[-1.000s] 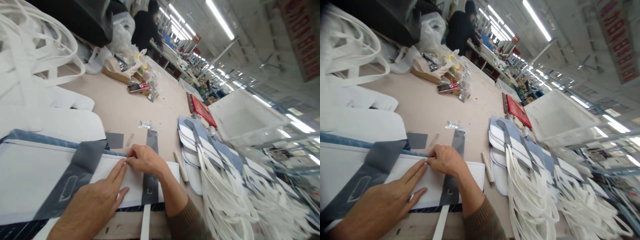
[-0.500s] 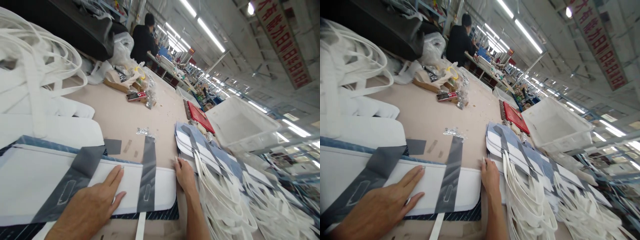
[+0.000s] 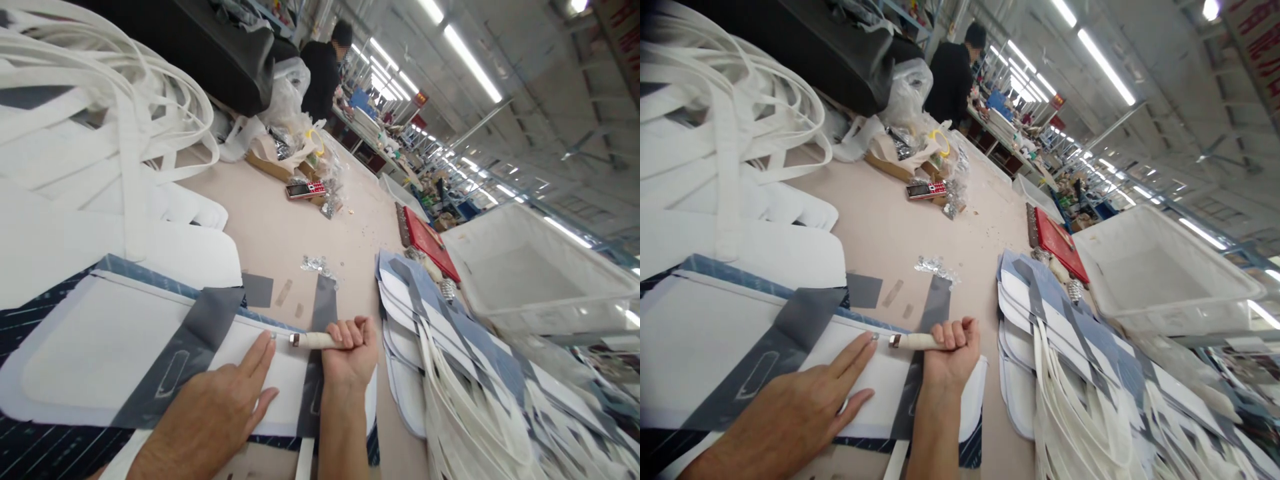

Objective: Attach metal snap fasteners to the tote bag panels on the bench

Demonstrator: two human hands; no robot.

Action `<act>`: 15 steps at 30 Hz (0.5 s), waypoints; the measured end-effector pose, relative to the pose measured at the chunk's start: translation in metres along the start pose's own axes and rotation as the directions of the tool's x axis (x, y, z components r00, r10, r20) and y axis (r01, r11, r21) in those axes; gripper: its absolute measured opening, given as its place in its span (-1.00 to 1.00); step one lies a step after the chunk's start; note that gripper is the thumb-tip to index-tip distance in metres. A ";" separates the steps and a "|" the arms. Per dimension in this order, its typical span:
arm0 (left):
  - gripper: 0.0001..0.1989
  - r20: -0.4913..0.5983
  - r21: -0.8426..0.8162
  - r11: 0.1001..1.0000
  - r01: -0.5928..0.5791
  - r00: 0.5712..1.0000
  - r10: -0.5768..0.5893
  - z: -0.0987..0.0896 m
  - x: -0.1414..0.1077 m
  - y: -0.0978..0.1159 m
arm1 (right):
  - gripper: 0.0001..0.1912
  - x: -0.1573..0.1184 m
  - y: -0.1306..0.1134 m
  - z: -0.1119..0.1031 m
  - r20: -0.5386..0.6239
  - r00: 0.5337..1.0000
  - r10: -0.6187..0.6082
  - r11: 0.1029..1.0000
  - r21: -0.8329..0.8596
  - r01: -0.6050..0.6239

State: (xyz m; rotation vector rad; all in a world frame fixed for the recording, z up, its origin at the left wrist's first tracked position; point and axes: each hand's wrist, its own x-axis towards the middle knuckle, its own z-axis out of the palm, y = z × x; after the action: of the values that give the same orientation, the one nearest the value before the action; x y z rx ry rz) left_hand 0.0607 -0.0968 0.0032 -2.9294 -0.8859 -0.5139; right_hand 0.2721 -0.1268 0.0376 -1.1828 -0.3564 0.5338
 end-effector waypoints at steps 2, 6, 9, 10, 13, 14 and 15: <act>-0.54 0.013 -0.004 1.000 0.001 1.000 -0.001 0.000 -0.001 0.001 | -0.55 0.002 0.013 0.002 0.060 0.998 -0.033 0.996 -0.077 0.038; -0.53 0.001 -0.025 1.000 -0.005 1.000 0.005 -0.002 -0.001 0.002 | -0.56 0.000 0.023 0.005 0.060 0.997 -0.040 0.993 -0.107 0.046; -0.53 0.013 -0.029 1.000 0.001 1.000 -0.001 -0.004 0.000 0.002 | -0.59 -0.004 0.025 0.011 0.017 0.999 -0.033 0.996 -0.081 0.034; -0.53 0.018 -0.033 0.999 0.001 1.000 -0.001 -0.004 0.000 0.002 | -0.61 -0.005 0.025 0.013 -0.001 1.000 -0.028 0.998 -0.061 0.028; -0.53 0.022 -0.047 0.999 -0.001 1.000 0.002 -0.005 0.001 0.001 | -0.70 -0.009 0.026 0.019 -0.088 0.996 0.007 0.999 0.038 -0.003; -0.53 0.021 -0.051 0.999 0.003 1.000 -0.002 -0.005 0.001 0.001 | -0.73 -0.009 0.026 0.021 -0.116 0.993 0.021 0.997 0.072 -0.013; -0.54 0.016 -0.058 0.998 0.003 1.000 -0.002 -0.005 0.001 0.001 | -0.76 -0.010 0.025 0.022 -0.134 0.990 0.033 0.995 0.098 -0.020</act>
State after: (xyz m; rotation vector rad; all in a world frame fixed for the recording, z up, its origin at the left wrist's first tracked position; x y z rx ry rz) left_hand 0.0606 -0.0972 0.0081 -2.9890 -0.8917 -0.5264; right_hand 0.2469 -0.1083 0.0219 -1.1252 -0.1966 0.4852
